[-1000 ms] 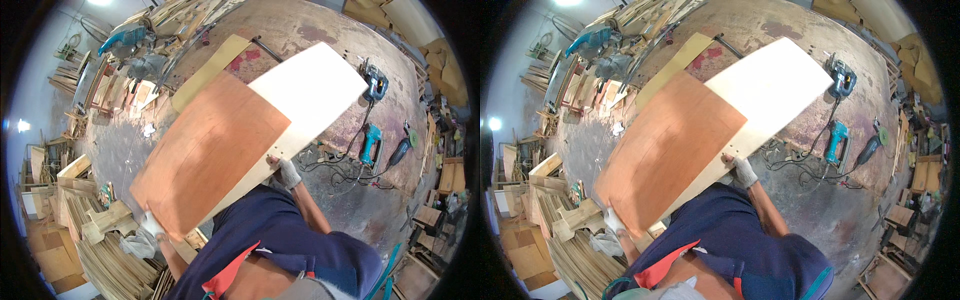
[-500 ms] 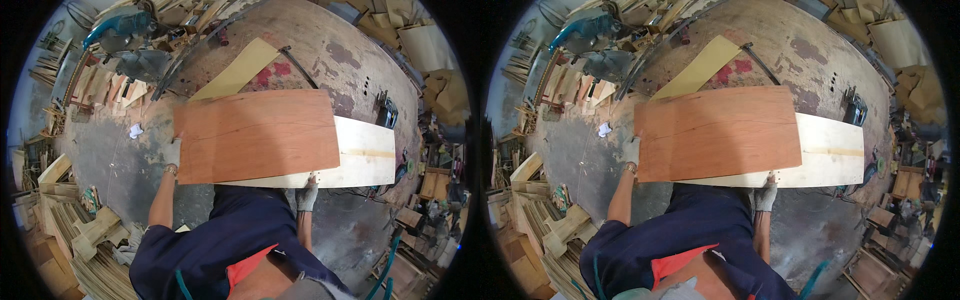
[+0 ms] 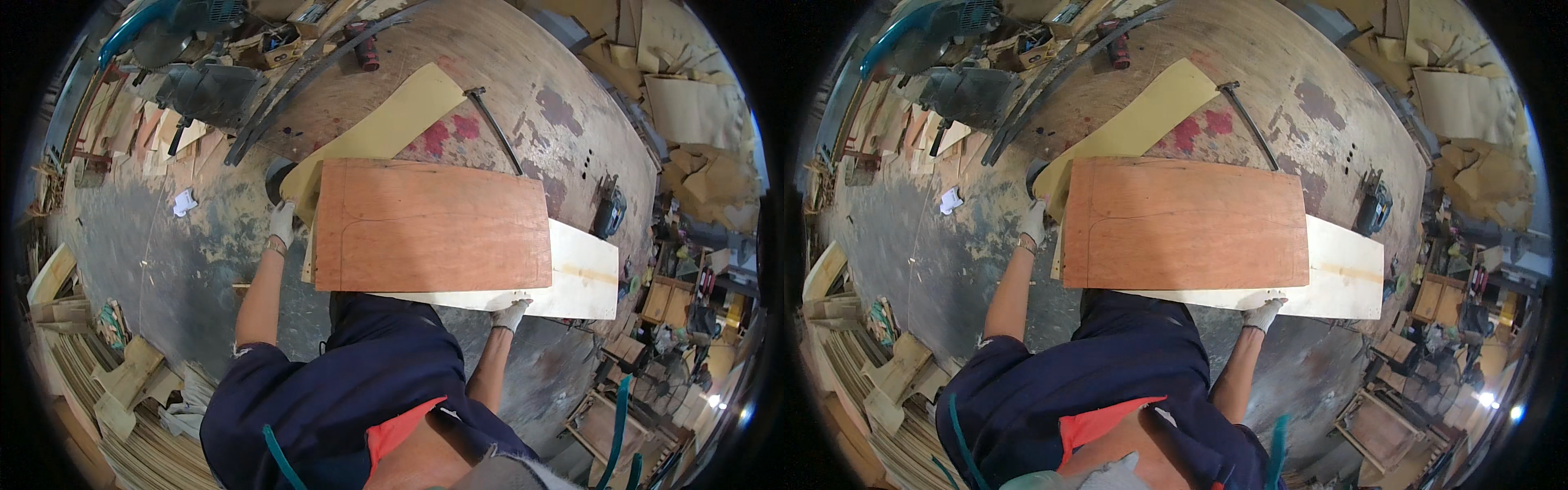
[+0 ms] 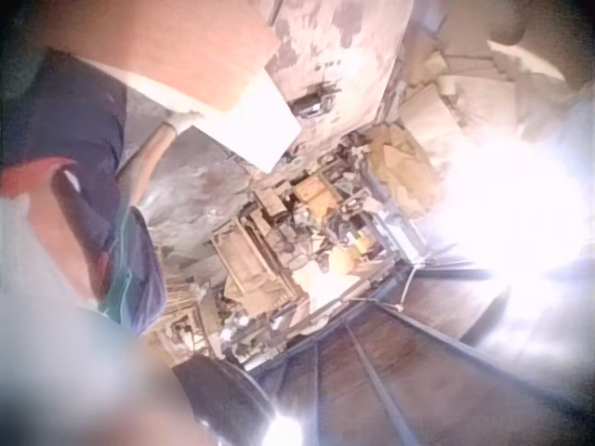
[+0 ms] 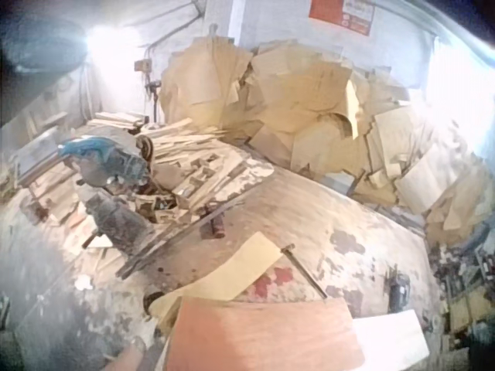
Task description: The person carries a reddish-brown plywood sheet to a table saw and cuts it along a marked line. They then move to a workbench, place the cut piece on a lighter board, and use a jigsaw to cut a curved shape from the plywood.
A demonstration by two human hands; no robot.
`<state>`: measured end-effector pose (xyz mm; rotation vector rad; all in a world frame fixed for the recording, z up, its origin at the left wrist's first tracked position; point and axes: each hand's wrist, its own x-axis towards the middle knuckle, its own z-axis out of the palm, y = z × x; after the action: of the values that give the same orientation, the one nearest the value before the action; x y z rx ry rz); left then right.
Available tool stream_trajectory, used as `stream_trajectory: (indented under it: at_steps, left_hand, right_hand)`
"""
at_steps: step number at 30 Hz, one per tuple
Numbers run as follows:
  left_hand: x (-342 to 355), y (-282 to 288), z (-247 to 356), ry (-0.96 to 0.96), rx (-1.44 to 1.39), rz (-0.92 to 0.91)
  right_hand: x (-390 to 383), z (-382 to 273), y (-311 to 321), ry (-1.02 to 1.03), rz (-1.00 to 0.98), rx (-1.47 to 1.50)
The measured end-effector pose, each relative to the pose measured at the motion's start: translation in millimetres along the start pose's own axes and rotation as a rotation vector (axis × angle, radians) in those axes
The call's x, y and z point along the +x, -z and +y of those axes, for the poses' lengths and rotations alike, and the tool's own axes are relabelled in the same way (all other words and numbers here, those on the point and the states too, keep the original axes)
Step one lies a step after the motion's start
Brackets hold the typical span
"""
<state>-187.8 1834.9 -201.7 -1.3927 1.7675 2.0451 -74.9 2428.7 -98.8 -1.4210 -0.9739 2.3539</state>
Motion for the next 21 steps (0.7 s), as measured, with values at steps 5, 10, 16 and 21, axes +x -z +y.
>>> stream_trajectory:
  at_steps: [5, 10, 16, 21]
  left_hand:
    - [1, -38, 107, -0.55, 0.304, 0.094]
    - [-1, -14, 205, -1.075, 0.607, 0.405]
    - [-66, 65, 302, -1.159, 0.068, 0.612]
    - [-162, 77, 336, -1.178, -0.571, 0.165]
  right_hand:
    - [8, 3, 11, -0.034, -0.062, -0.007]
    - [0, 11, 1, -0.031, -0.015, -0.069]
    - [5, 18, 7, -0.043, -0.104, -0.01]
    - [2, 48, -30, -0.084, -0.076, 0.122]
